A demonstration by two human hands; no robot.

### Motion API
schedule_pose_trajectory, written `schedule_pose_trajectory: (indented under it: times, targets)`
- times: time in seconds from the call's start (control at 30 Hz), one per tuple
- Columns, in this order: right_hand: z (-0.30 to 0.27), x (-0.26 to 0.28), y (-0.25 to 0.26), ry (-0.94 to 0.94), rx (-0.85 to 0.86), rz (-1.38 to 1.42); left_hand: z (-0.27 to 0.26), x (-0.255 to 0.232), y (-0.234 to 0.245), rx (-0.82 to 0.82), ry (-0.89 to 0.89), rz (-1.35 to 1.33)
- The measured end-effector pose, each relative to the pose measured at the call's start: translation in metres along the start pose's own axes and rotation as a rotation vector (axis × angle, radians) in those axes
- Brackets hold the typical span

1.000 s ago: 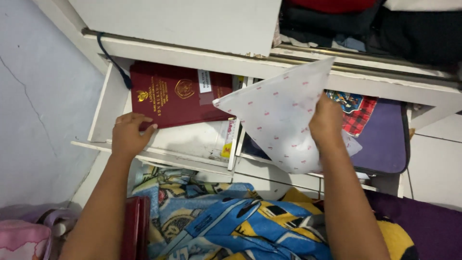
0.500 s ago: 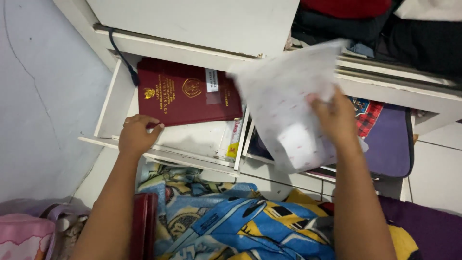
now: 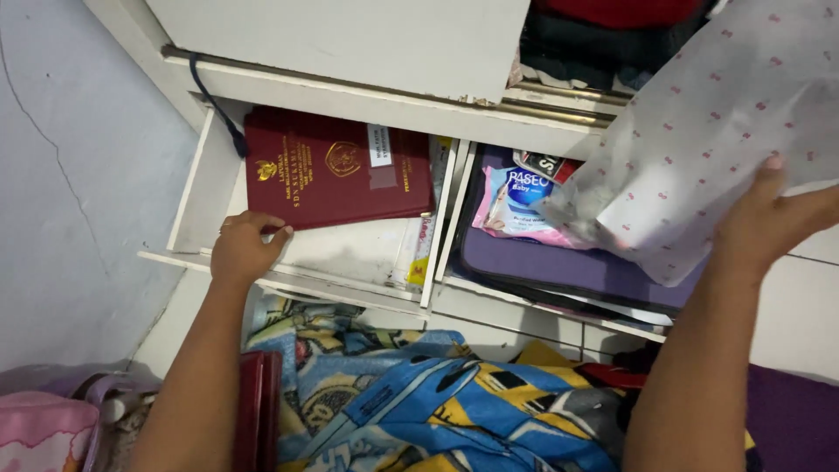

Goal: Organizing and searching through various items inside a white cabinet drawer, including folders, papers, and bags.

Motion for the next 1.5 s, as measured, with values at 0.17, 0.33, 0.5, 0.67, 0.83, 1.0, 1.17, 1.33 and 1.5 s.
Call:
schedule_pose_trajectory:
  times: [0.17,0.33,0.5,0.67,0.83,1.0,1.17,1.33,1.5]
  targets:
    - [-0.019,0.053,-0.043,0.053,0.372,-0.537,-0.002,-0.004,0.002,0.009,0.005,0.014]
    - [-0.052,0.096,-0.085,0.114,0.564,-0.478,0.002,0.0,-0.001,0.017,0.005,0.05]
    - [-0.056,0.093,-0.082,0.087,0.571,-0.522,0.009,0.009,-0.011,-0.006,-0.077,0.062]
    - [-0.056,0.091,-0.082,0.131,0.499,-0.508,0.006,0.003,-0.01,0.084,0.012,0.091]
    - [-0.056,0.092,-0.082,0.137,0.493,-0.516,0.003,-0.002,-0.008,0.116,0.031,0.095]
    - [-0.054,0.091,-0.081,0.146,0.459,-0.51,0.002,-0.002,-0.009,0.139,0.051,0.085]
    - [-0.038,0.073,-0.066,0.1,0.325,-0.168,0.004,-0.007,0.004,-0.133,-0.213,0.013]
    - [-0.01,-0.024,-0.038,-0.104,0.014,0.226,-0.011,-0.067,0.024,-0.256,-0.266,-0.069]
    - [-0.006,0.017,-0.053,-0.614,0.251,0.614,-0.038,-0.232,0.028,-0.016,-0.379,-0.303]
Point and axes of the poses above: each hand's wrist, its own z-axis towards the middle knuckle, its own y-axis out of the back of the hand, x = y × z, the point moved 9 cm from there along z, towards the middle knuckle, and after that the axes turned 3 degrees about y, right-handed, at the moved point
